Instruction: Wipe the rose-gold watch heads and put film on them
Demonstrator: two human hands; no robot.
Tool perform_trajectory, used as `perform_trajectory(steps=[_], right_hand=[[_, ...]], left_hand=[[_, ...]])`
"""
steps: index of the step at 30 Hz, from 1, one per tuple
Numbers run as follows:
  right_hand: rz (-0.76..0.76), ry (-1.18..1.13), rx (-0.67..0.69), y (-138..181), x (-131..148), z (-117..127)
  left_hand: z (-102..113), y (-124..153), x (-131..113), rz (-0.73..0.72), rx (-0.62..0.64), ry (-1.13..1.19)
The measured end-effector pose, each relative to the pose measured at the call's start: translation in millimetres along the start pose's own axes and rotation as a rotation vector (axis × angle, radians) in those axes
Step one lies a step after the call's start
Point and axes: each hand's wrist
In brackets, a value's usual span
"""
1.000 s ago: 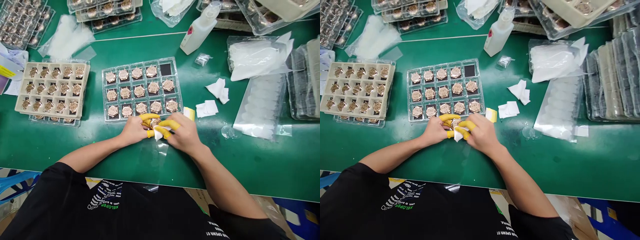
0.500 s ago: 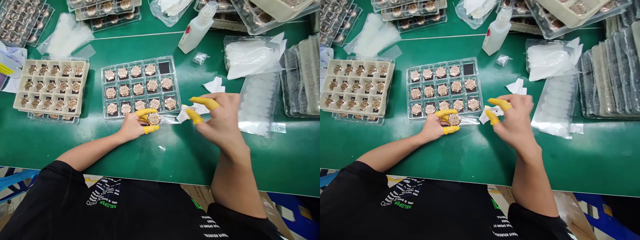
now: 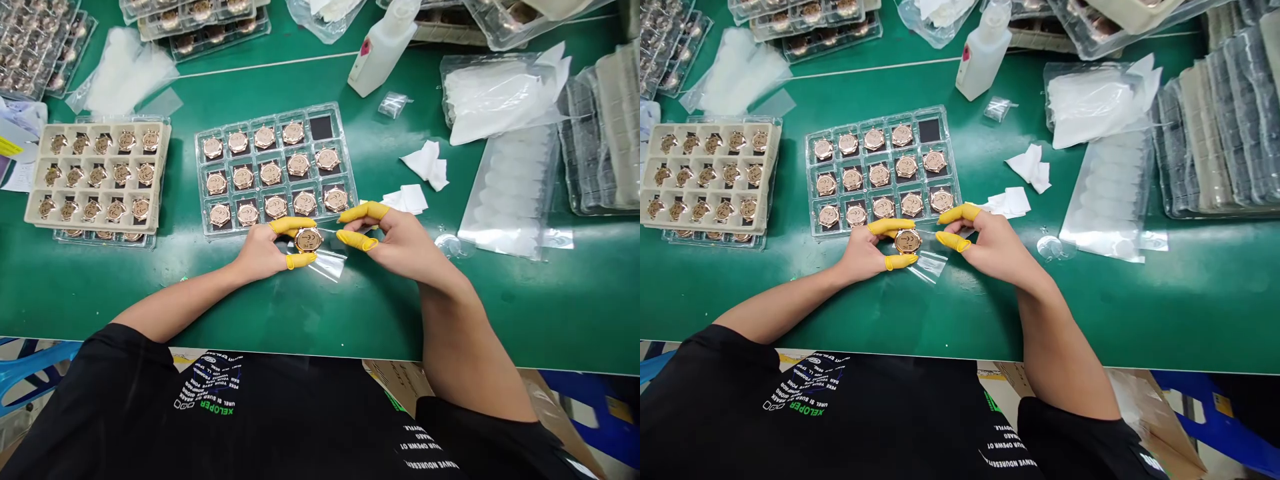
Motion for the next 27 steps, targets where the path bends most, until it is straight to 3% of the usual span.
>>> perform_trajectory(steps=[5,10,12,14,16,18,20,23,27], right_hand=[[0.009,0.115,-0.005,-1,-3,-4],[0.239,0.372,-0.054,2,1,1],[0.325,0.327,-0.035,6,8,6],[0.361,0.062,-0.050,10,14,7],[0.311,-0.281,-0.135,10,17,0],[0.190,-0.466,-0.249,5,18,-16],[0.055,-0.466,-0.278,-1,17,-35],[-0.043,-0.440,-0.218,-10,15,-56],[-0.102,-0.452,-0.184,-11,13,-62]], left_hand=[[0,-3,-1,0.111,0.015,0.256],[1,-6,-5,0.214,0.013,0.352],[1,-7,-5,0.220,0.009,0.343],[0,-7,-4,0.217,-0.004,0.332],[-1,-7,-3,0.211,-0.010,0.337],[-2,-7,-2,0.207,0.007,0.350],[-2,-8,-1,0.203,0.029,0.353],[-3,-8,1,0.191,0.039,0.339],[-2,-9,1,0.189,0.038,0.333]])
Point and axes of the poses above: each hand's wrist, its own y-axis away from the middle knuckle, its own z-axis out of the back of the hand, x = y × z, and after that the axes turned 10 degrees about x, right-handed
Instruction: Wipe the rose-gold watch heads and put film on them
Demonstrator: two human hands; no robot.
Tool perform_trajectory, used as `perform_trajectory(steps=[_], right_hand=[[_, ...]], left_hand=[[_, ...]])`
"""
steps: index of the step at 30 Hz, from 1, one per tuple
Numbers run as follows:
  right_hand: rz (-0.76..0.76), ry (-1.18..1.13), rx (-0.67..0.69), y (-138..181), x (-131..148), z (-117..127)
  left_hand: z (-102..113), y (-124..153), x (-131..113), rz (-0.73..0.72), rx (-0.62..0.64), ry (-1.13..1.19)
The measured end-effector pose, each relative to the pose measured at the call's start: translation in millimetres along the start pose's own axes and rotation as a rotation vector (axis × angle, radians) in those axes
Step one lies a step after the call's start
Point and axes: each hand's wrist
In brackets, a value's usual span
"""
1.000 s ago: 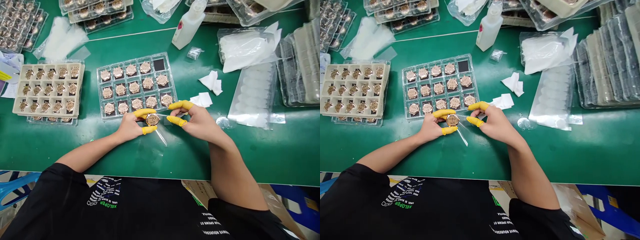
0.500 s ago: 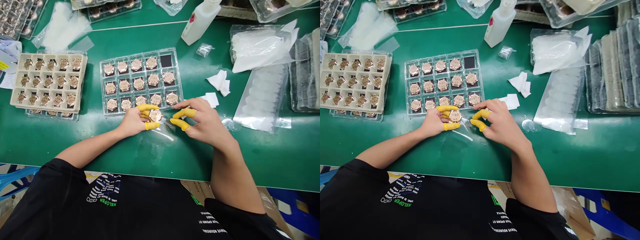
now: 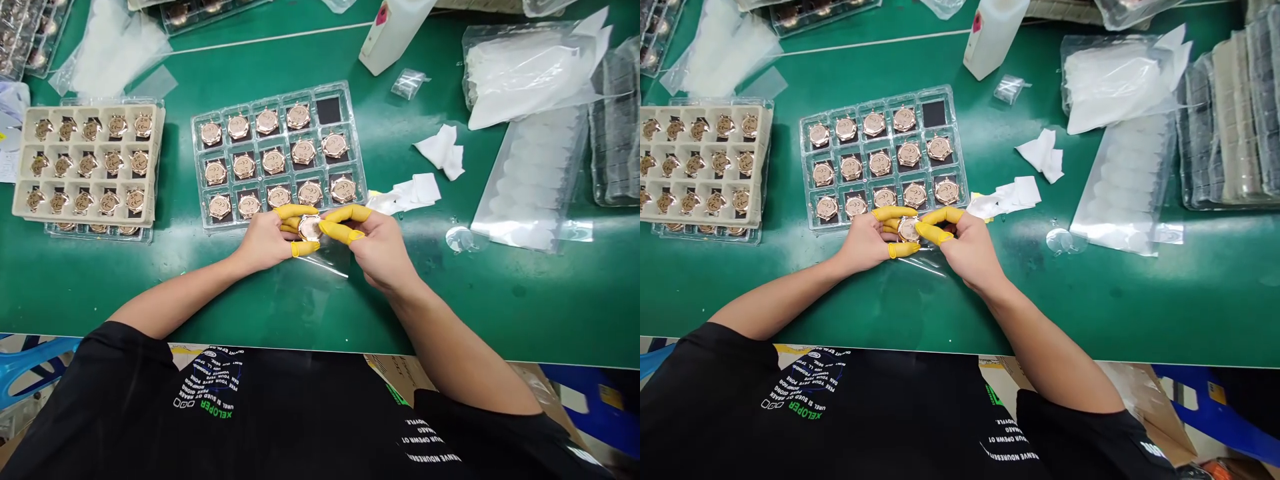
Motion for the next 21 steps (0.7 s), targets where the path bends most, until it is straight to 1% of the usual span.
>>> perform_trajectory(steps=[4,11,15,21], right_hand=[[-0.005,0.037,-0.027,1,-3,3],[0.043,0.109,0.048,1,-4,8],[0.062,0.156,0.038,0,-7,9],[0.064,0.157,0.040,-1,-11,8]], left_hand=[[0,1,-2,0.020,0.012,-0.008],[1,3,-3,0.026,0.034,-0.044],[1,2,-4,0.023,0.044,-0.065],[1,1,-5,0.020,0.033,-0.093]])
Point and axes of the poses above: each hand's wrist, its own y-axis away from the middle knuckle, its own z-axis out of the back of the hand, x = y × z, and after that the axes turned 10 degrees about x, right-handed
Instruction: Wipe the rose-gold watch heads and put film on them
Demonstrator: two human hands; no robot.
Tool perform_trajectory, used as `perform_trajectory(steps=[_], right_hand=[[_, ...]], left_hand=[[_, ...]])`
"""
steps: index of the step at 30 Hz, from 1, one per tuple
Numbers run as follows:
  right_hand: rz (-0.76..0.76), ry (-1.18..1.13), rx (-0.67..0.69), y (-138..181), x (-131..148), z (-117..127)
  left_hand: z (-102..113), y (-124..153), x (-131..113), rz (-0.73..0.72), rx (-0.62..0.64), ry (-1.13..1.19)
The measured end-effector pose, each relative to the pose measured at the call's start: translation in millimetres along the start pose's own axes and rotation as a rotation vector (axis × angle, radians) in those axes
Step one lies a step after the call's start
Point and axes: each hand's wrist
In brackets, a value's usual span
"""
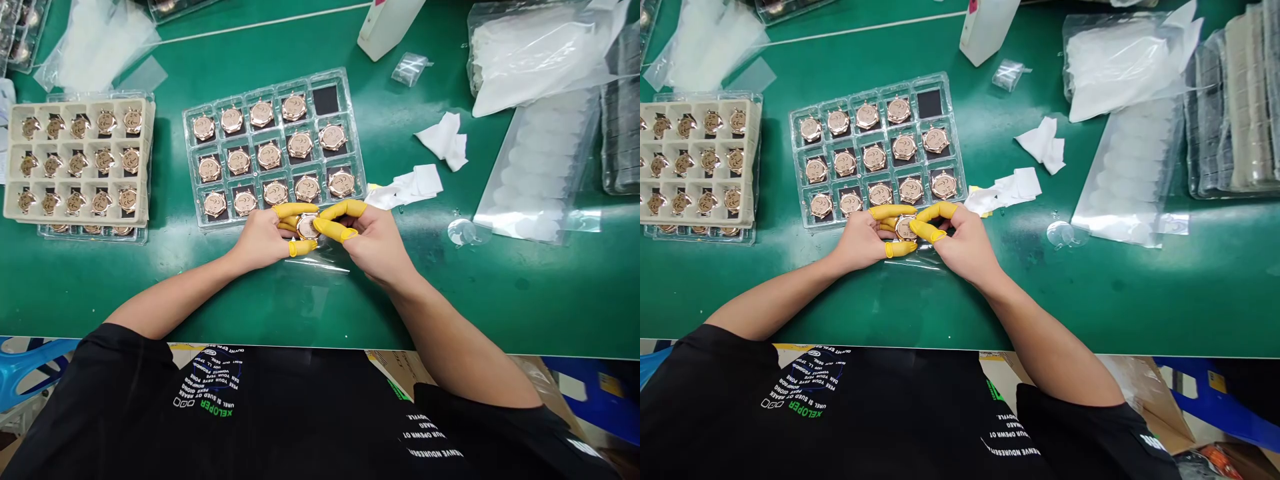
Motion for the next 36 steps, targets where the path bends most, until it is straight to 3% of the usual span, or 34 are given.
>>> perform_trajectory(steps=[16,19,21,24,27,29,30,34,36], right_hand=[[-0.039,-0.028,-0.016,0,3,-5],[0.012,0.003,-0.066,0,8,7],[0.104,0.122,-0.204,-1,11,25],[0.133,0.559,-0.401,-2,10,57],[-0.079,0.891,-0.324,-7,1,77],[-0.146,0.904,-0.296,-10,-2,86],[-0.125,0.894,-0.347,-11,-2,90],[0.014,0.980,-0.741,-5,3,107],[-0.015,1.028,-0.642,1,3,110]], left_hand=[[-1,0,-1,0.005,-0.012,0.011],[-1,0,0,0.013,-0.019,0.006],[-1,0,1,0.017,-0.036,0.001],[-1,0,3,0.014,-0.029,0.000],[0,0,4,0.015,-0.006,0.007],[0,0,3,0.021,-0.009,0.014],[0,0,2,0.024,-0.013,0.016],[-1,1,-2,0.032,-0.030,0.009],[-1,1,-4,0.043,-0.035,0.003]])
Point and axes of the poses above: each hand's wrist, its own y-axis away from the middle knuckle, its own z-axis out of the back of the hand, x = y × z, and after that the axes turned 10 degrees about x, right-handed
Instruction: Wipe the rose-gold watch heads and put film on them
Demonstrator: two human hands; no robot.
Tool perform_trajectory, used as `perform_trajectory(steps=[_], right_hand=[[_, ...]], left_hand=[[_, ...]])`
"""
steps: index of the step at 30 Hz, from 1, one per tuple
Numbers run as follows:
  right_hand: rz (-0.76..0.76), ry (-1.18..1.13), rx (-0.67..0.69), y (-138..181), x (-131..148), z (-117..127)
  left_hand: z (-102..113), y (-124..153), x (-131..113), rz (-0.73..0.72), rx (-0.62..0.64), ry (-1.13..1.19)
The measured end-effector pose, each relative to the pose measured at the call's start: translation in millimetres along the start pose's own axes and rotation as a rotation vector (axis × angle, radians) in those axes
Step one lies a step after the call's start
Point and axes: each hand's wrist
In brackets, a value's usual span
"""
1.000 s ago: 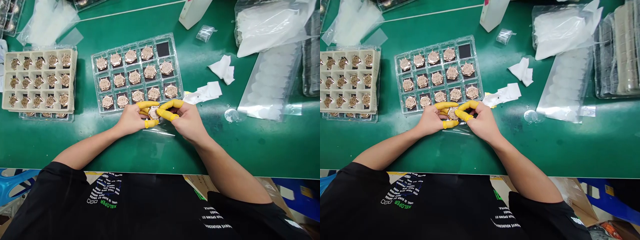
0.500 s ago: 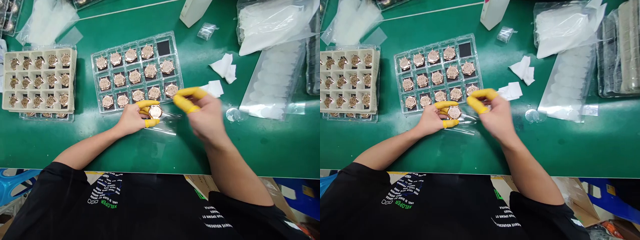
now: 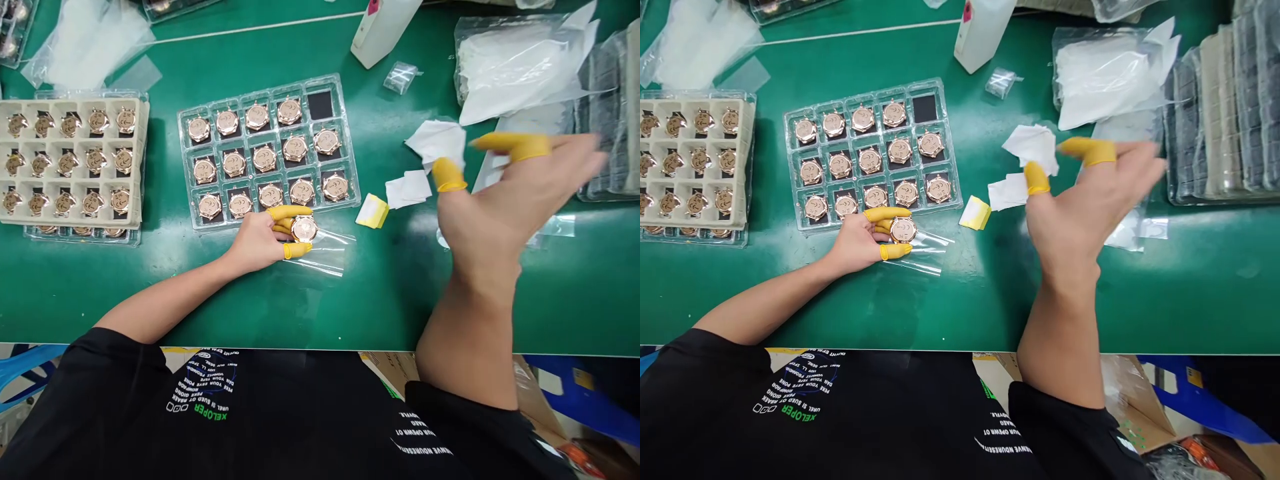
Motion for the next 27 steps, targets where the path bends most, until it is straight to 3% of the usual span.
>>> perform_trajectory(steps=[3,5,8,12,16,19,22,27], right_hand=[[0.111,-0.038,0.420,10,1,-4],[0.094,-0.051,0.554,14,5,-9],[-0.002,-0.168,0.535,13,12,-7],[-0.091,-0.643,0.539,11,27,9],[0.036,-1.072,0.577,22,53,16],[0.157,-1.165,0.662,31,71,10],[0.161,-1.239,0.750,36,80,1],[0.085,-1.141,0.683,43,80,-15]], left_hand=[[0,0,-1,0.013,-0.010,-0.001],[0,0,-1,0.009,-0.008,-0.004],[0,0,-1,0.004,-0.003,-0.021],[0,1,-2,0.008,-0.010,-0.038],[-1,1,-1,0.014,-0.004,-0.024],[-1,0,1,0.006,0.006,0.013],[-2,0,4,0.004,-0.002,0.034],[-5,1,5,-0.037,-0.057,0.028]])
Point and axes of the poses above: each hand's wrist, its own y-axis away from the middle knuckle, its own z-axis out of the back of the hand, x = y × z, and after that the axes turned 10 degrees about x, right-handed
